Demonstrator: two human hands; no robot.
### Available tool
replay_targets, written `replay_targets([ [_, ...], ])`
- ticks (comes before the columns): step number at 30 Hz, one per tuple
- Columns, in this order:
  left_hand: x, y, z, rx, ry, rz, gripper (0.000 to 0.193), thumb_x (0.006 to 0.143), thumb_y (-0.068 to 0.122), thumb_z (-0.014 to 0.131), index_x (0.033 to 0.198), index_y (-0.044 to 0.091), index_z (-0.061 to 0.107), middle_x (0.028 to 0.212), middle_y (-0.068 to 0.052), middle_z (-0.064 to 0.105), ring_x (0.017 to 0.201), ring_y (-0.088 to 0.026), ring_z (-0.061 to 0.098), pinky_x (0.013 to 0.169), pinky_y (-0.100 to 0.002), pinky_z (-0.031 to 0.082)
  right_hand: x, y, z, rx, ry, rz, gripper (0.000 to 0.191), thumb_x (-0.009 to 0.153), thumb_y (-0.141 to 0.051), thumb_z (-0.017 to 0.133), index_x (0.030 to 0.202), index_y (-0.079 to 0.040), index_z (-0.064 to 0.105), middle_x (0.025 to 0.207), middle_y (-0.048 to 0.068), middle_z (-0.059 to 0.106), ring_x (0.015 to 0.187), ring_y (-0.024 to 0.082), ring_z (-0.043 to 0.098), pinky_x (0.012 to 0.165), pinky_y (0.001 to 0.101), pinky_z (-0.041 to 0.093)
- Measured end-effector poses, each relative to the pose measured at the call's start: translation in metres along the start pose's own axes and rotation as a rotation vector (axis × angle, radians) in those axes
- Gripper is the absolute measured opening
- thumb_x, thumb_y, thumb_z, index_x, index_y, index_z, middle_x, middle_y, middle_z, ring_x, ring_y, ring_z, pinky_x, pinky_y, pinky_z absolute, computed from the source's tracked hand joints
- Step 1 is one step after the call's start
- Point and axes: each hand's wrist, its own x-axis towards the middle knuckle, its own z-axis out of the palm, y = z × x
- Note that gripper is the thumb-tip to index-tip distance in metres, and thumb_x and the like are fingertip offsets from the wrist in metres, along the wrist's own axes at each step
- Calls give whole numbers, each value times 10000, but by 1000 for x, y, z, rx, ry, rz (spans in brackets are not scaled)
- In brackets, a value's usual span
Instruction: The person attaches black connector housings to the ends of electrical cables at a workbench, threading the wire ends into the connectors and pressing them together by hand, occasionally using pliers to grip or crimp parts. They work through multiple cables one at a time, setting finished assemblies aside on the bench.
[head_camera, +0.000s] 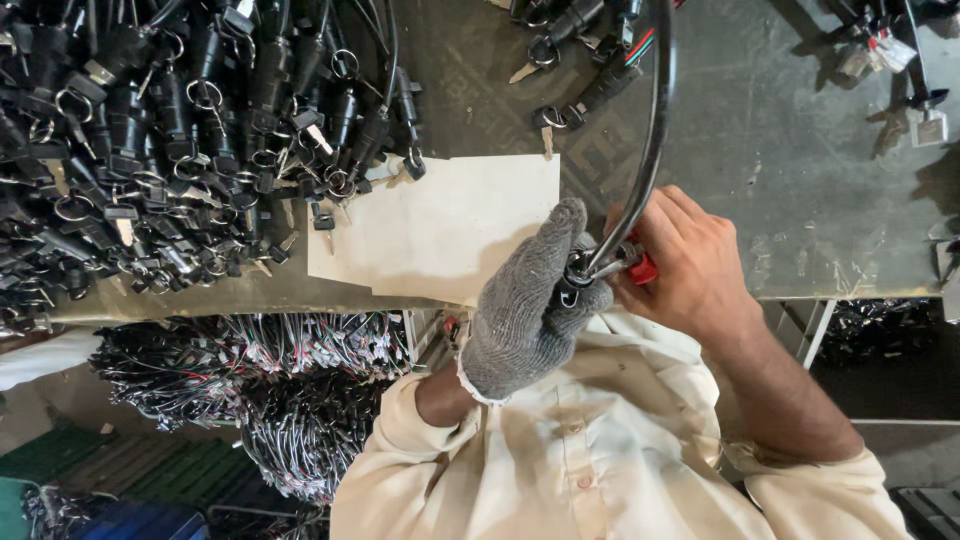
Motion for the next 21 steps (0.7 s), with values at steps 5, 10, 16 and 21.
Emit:
replay_targets([
  [5,0,5,3,143,16,46,648,1035,118,745,1548,26,361,1266,-157,634,983,-315,640,856,-439,530,-6,-2,-2,-136,52,46,346,773,-183,870,931,-92,576,843,43,589,793,255,615,620,410,459],
  [10,-1,10,4,378,34,76,680,997,90,766,1557,19,386,1282,-171,638,966,-328,633,841,-471,519,-15,-7,-2,-182,43,121,345,675,-142,825,899,-77,571,820,51,606,763,263,631,599,407,463],
  [16,6,3,-3,351,-31,129,703,963,50,719,1575,33,373,1339,-168,620,971,-315,634,816,-447,514,-18,-11,5,-77,88,154,420,653,-134,832,987,-65,587,856,79,629,790,305,647,623,426,476],
  [21,14,11,-13,429,-77,69,719,970,153,757,1561,6,375,1337,-170,649,927,-303,620,813,-459,511,-18,-20,9,44,38,169,456,689,-180,881,999,-45,576,844,117,601,764,340,612,641,437,477],
])
